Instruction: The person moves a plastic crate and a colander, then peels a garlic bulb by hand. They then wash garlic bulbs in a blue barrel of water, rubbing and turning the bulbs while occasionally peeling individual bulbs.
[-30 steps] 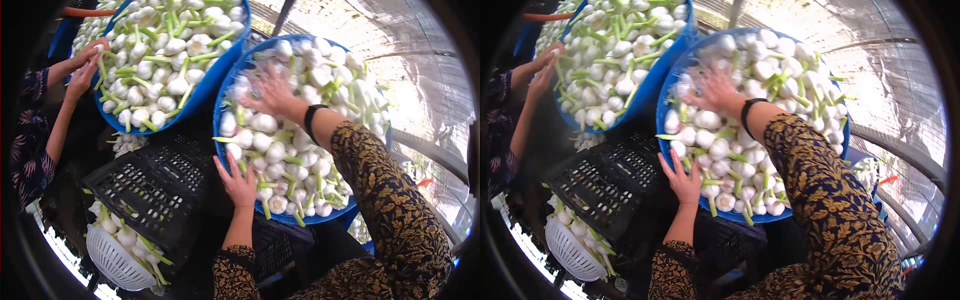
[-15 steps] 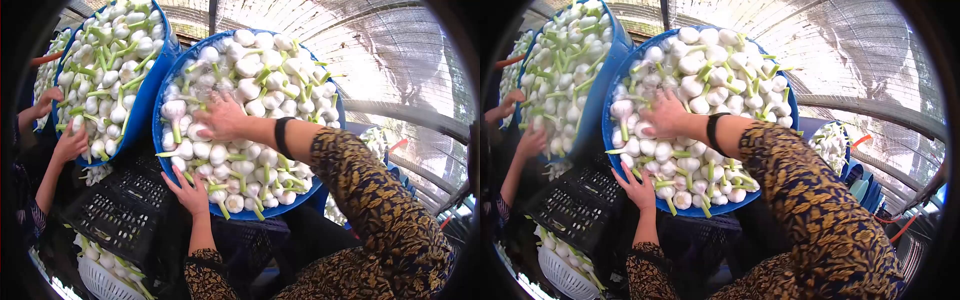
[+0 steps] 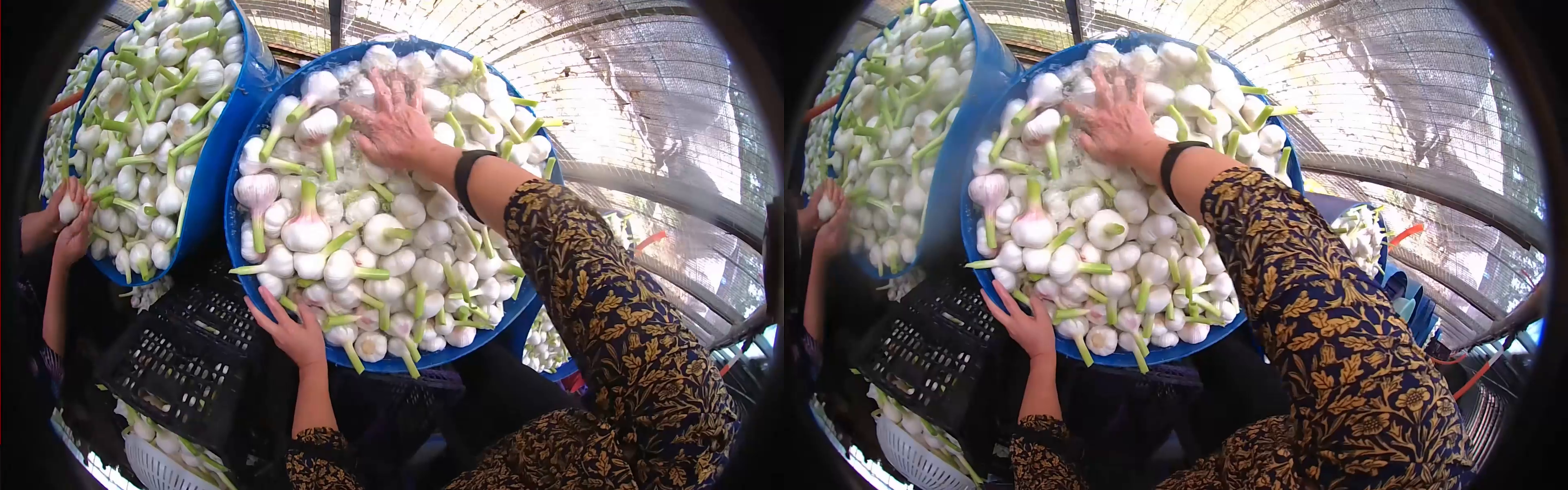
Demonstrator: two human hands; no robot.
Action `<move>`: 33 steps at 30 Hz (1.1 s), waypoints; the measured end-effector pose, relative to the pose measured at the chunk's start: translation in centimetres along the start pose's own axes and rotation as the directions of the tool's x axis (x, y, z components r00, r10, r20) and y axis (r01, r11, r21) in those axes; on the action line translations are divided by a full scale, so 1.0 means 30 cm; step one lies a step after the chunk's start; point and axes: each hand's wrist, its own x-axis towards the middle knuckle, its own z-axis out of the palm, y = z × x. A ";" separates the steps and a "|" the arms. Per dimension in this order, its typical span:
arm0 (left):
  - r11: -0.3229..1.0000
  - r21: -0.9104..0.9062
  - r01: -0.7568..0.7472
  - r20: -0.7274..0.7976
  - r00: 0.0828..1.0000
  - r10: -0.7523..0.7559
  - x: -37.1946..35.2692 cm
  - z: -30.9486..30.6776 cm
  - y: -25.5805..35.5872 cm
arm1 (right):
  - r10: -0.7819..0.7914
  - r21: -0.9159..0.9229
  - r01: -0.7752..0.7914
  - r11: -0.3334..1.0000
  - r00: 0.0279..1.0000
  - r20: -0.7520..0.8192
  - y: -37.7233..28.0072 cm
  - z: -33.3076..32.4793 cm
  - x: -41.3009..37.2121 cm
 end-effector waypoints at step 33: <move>0.996 0.085 0.004 0.049 0.999 -0.008 -0.015 -0.013 0.008 | 0.271 -0.089 -0.276 0.957 0.960 -0.063 0.388 -0.112 -0.542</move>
